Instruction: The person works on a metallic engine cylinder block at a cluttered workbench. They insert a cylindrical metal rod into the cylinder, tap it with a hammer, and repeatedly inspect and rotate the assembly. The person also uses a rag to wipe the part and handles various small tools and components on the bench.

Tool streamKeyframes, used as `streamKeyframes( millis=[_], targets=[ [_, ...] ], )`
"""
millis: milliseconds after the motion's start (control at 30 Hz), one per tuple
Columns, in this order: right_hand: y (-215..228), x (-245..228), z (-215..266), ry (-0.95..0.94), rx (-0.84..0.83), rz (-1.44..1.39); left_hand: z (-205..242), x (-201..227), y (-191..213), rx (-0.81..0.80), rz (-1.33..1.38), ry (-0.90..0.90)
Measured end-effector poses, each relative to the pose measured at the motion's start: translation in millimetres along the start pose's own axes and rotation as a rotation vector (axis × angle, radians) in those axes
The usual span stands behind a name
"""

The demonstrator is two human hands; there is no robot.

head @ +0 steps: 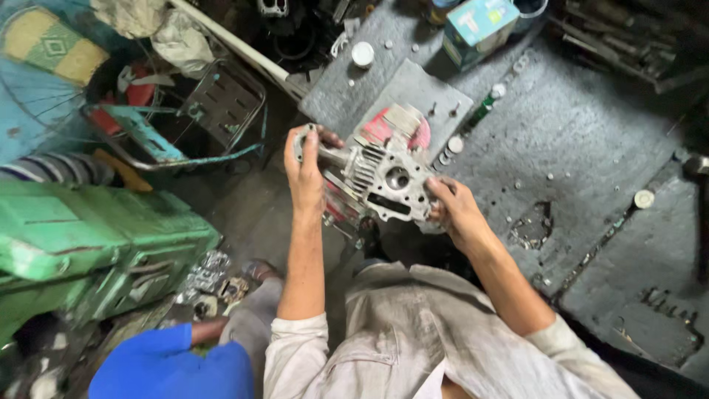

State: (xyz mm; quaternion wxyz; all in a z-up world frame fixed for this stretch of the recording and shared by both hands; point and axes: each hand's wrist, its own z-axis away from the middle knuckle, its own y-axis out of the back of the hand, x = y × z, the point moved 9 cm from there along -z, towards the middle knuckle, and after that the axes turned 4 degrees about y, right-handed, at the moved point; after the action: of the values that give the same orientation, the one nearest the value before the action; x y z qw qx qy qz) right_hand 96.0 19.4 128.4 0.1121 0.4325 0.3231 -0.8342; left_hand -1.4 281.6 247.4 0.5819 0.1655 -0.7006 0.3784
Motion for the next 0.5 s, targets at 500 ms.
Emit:
streamKeyframes(
  millis=[500],
  targets=[
    [-22, 9, 32, 0.056, 0.416, 0.280, -67, -73, 32, -0.076, 0.229, 0.417]
  ],
)
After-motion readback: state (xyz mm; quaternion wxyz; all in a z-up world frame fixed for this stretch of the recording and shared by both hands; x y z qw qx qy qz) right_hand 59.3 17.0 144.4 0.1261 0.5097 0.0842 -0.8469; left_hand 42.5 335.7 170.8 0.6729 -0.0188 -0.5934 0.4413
